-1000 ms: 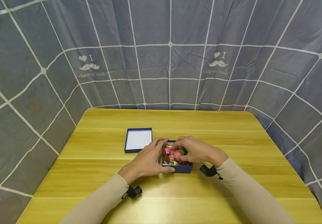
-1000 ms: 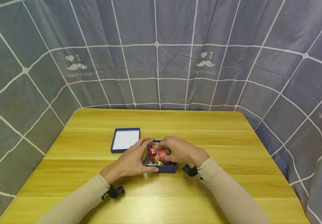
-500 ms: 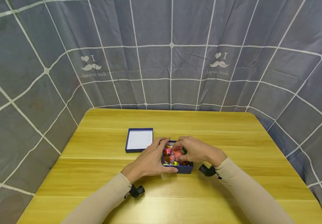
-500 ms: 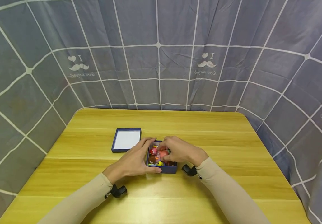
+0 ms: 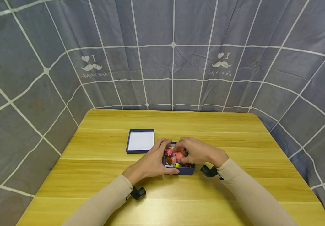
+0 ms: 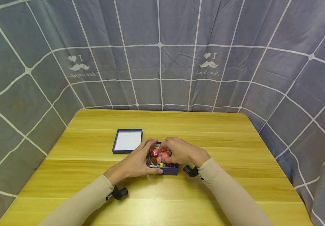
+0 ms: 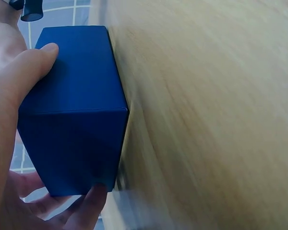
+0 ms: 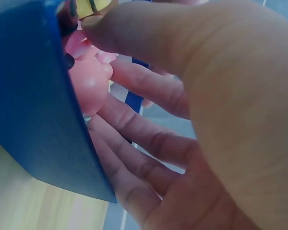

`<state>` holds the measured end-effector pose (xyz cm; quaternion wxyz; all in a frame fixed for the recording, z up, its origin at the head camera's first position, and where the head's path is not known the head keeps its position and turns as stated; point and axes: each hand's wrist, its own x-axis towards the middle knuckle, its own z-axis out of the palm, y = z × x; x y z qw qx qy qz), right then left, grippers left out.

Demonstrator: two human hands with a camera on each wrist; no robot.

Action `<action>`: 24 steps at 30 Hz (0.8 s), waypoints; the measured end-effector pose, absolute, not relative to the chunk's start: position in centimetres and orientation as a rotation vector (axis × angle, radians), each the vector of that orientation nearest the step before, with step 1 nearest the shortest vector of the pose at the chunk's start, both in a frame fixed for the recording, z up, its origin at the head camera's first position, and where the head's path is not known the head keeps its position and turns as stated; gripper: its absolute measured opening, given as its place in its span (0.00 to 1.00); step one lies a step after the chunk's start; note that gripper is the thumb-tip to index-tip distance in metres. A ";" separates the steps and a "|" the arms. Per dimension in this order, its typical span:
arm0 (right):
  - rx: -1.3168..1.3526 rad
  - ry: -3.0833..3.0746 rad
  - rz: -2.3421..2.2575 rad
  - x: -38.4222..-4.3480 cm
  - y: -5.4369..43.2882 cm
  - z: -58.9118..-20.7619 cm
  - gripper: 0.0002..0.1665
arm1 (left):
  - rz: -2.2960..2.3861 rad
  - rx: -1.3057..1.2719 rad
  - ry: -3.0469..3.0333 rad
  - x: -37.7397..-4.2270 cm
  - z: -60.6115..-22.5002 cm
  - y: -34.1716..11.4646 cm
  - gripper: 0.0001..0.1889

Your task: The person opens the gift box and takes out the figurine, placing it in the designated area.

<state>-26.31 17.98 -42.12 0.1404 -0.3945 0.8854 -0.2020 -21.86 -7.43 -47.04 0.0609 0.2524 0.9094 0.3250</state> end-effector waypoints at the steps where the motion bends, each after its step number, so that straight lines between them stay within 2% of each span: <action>1: -1.143 2.552 -0.581 -26.3 18.0 -42.1 0.21 | 0.990 0.763 2.749 -21.9 -47.1 -7.4 0.66; 15: -1.152 2.480 -0.568 -26.7 18.8 -41.8 0.28 | 1.011 0.750 2.741 -21.9 -47.3 -7.4 0.65; 24: -1.151 2.500 -0.606 -26.7 18.6 -42.2 0.26 | 1.009 0.751 2.752 -22.0 -47.3 -7.4 0.66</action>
